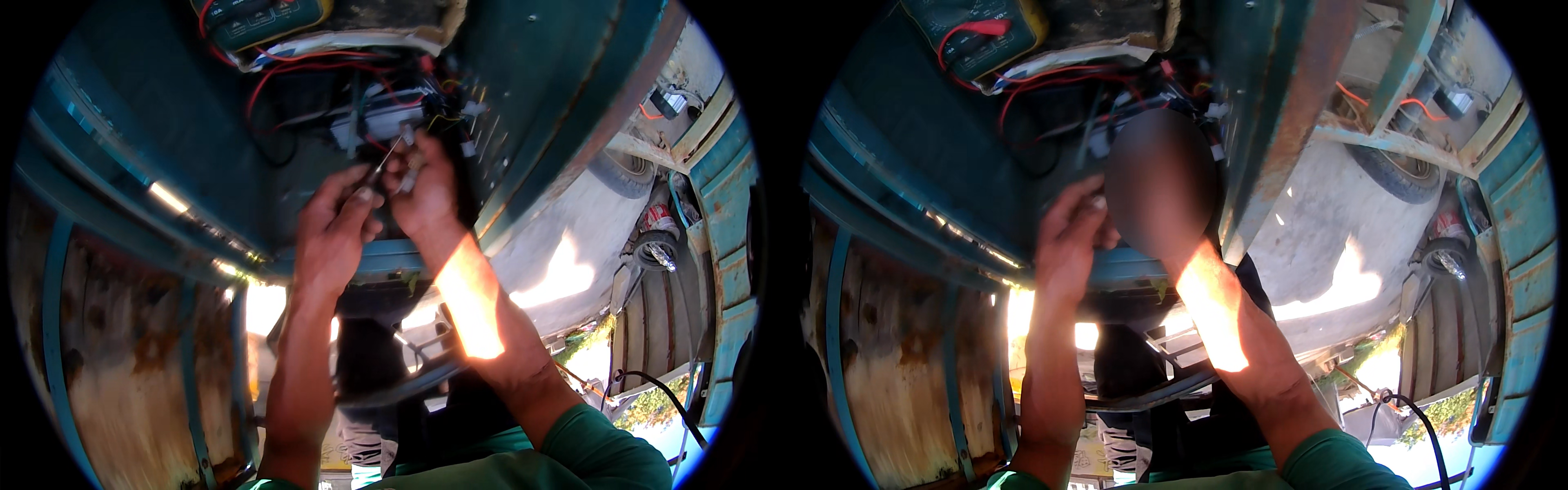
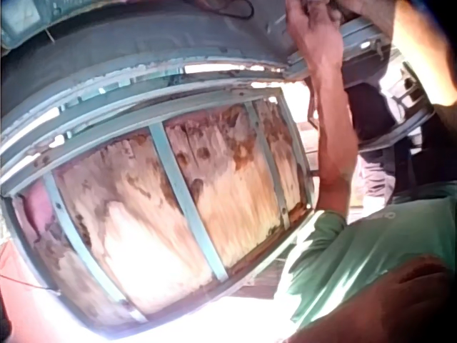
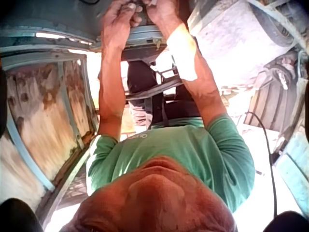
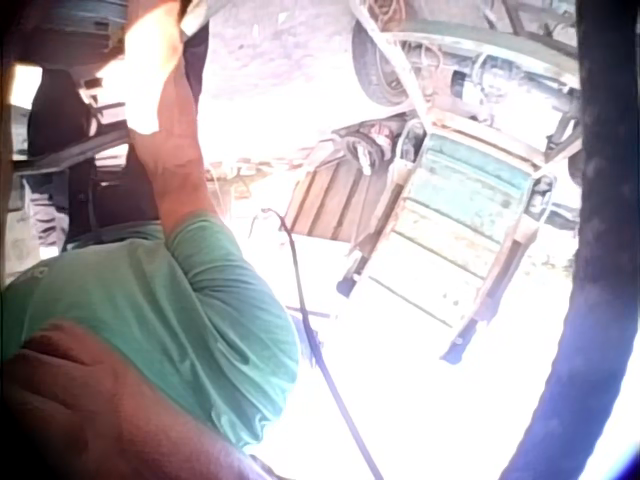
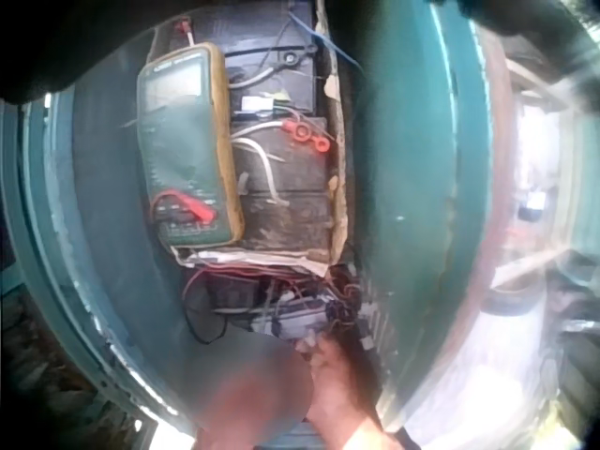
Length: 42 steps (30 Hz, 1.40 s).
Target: The person works on the electrical system of a teal three-wheeled vehicle, stripping wire ends and connecting them to a battery and control box. They use pliers and a multimeter to test connections and secure wires within the vehicle's under-seat compartment.
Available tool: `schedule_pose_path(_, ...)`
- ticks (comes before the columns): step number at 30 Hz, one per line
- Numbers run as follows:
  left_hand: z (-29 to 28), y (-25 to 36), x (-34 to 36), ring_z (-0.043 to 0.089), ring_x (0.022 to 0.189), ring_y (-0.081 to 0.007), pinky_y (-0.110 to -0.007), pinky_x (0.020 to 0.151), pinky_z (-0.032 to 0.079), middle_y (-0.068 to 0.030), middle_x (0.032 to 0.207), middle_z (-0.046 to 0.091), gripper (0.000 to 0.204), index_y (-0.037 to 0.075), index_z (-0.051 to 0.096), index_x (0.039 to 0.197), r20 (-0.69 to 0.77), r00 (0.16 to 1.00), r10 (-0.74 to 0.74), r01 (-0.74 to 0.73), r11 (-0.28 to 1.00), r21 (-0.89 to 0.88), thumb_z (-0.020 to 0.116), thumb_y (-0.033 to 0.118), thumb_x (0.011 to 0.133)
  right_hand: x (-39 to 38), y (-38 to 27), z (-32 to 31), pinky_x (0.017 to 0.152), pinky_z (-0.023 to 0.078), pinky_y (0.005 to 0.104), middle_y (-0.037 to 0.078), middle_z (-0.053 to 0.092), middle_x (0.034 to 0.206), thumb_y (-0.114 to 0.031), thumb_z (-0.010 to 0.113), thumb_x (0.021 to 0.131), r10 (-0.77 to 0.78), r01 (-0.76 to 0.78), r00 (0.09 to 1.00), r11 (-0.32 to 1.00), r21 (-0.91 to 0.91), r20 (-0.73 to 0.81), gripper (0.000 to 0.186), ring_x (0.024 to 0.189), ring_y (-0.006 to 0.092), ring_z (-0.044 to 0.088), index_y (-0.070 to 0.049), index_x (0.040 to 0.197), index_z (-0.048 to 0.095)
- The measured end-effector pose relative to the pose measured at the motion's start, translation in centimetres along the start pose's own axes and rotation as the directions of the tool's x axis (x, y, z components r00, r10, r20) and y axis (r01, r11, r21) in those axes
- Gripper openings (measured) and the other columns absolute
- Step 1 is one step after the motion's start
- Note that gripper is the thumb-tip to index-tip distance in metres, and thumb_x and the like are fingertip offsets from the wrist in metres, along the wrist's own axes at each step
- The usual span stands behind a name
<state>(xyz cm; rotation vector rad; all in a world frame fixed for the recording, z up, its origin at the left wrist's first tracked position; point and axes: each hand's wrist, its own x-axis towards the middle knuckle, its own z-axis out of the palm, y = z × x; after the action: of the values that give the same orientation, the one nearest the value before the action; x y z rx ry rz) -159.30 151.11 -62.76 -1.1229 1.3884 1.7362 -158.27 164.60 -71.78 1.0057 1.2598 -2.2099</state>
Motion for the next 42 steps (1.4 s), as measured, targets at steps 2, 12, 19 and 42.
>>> schedule_pose_path(2,0.0,0.0,0.1,0.056,0.069,-0.009,-0.024,0.063,0.047,-0.0056,0.095,0.066,0.026,0.001,0.059,0.12,0.006,1.0,0.007,-0.007,1.0,-0.024,0.055,0.007,0.095,-0.6,-1.3,1.0,0.052,0.039,0.0251,0.0,0.062,0.079,-0.029,0.056,0.094,0.032,-0.032,0.999,0.999,-0.028,-0.009,0.019,0.063,0.012,0.053,-0.011,0.096,0.06)
schedule_pose_path(12,-0.5,-1.4,0.8,0.051,0.071,-0.0077,-0.023,0.064,0.044,-0.0001,0.081,0.058,0.017,0.002,0.059,0.098,0.056,0.997,0.062,-0.064,0.997,0.05,0.068,0.011,0.087,1.0,2.4,-1.6,0.058,0.044,0.0286,0.001,0.065,0.085,-0.03,0.056,0.094,-0.101,0.086,0.99,0.985,-0.151,-0.095,0.02,0.073,0.0162,0.059,-0.012,0.101,0.061)
schedule_pose_path(19,1.6,-1.2,1.2,0.06,0.073,-0.0136,-0.03,0.067,0.047,-0.0106,0.078,0.064,0.021,-0.001,0.063,0.099,-0.027,0.997,0.066,-0.058,0.969,0.239,0.068,0.016,0.087,0.8,1.5,-1.8,0.068,0.051,0.0306,0.006,0.066,0.087,-0.016,0.059,0.091,-0.39,0.36,0.911,0.596,-0.717,0.133,0.015,0.082,0.0203,0.065,-0.007,0.103,0.061)
schedule_pose_path(42,0.0,0.0,-0.1,0.061,0.093,-0.0305,-0.037,0.086,0.045,-0.0171,0.099,0.063,0.032,-0.001,0.052,0.119,0.131,0.989,-0.063,-0.008,0.876,0.482,0.057,0.017,0.093,-0.2,-0.9,0.8,0.071,0.052,0.0308,0.01,0.065,0.088,0.004,0.06,0.085,-0.227,0.239,0.97,0.821,-0.518,0.089,0.015,0.082,0.0219,0.065,-0.003,0.099,0.062)
